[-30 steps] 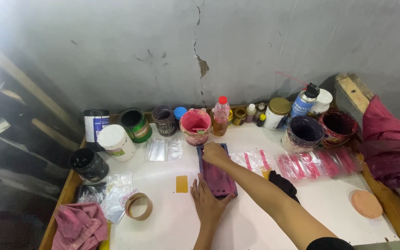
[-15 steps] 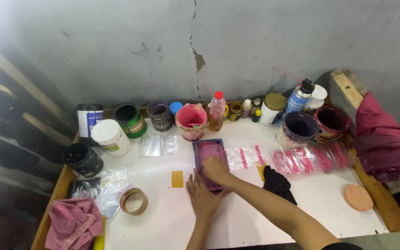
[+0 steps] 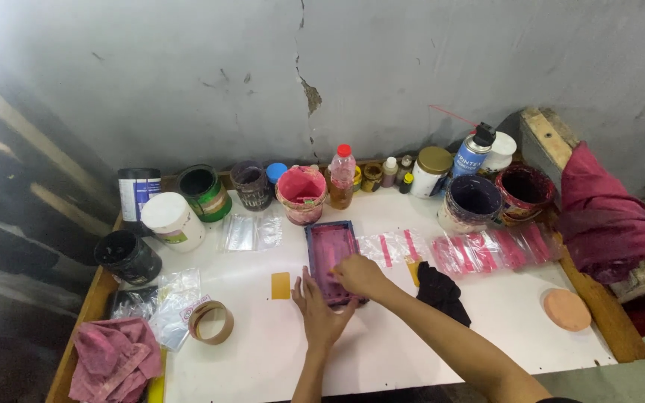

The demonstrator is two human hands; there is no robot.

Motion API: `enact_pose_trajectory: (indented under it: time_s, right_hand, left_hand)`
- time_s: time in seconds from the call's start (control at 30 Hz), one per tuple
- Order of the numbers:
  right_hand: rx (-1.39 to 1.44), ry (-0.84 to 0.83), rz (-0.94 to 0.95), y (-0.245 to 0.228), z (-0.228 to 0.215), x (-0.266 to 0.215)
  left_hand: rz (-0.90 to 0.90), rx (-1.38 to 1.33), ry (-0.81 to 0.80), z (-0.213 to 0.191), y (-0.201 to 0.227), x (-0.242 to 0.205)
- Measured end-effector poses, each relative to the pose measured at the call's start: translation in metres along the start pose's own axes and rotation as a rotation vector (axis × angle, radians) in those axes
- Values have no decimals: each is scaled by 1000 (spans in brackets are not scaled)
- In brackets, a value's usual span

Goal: The person spreads pink paint in a rectangular tray using a yellow scraper. They then wipe the white table surface with a black cloth. Finally, the person picks up a container of pink paint and stirs it with a green stick.

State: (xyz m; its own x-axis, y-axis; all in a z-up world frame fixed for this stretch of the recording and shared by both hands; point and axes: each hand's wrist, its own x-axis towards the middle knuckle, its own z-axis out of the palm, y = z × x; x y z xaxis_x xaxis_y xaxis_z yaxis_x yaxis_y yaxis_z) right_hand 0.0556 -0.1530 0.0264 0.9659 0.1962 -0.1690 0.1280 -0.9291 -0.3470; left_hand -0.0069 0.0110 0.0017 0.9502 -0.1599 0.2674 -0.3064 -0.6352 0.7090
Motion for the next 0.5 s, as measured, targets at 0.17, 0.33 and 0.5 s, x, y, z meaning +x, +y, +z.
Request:
enact_pose_trajectory:
  time_s: [0.17,0.33,0.5]
  right_hand:
    - [-194,141,-277,7,43,-41]
    - [-138,378,-352,-4,49,-68]
    - [123,666,-256,5,26,-110]
  left_hand:
    - [-60,-300,281,-5,-17,-5]
    - [-249,-389,286,-5,-12,-6]
    - [-306,-277,159,-5,-13,1]
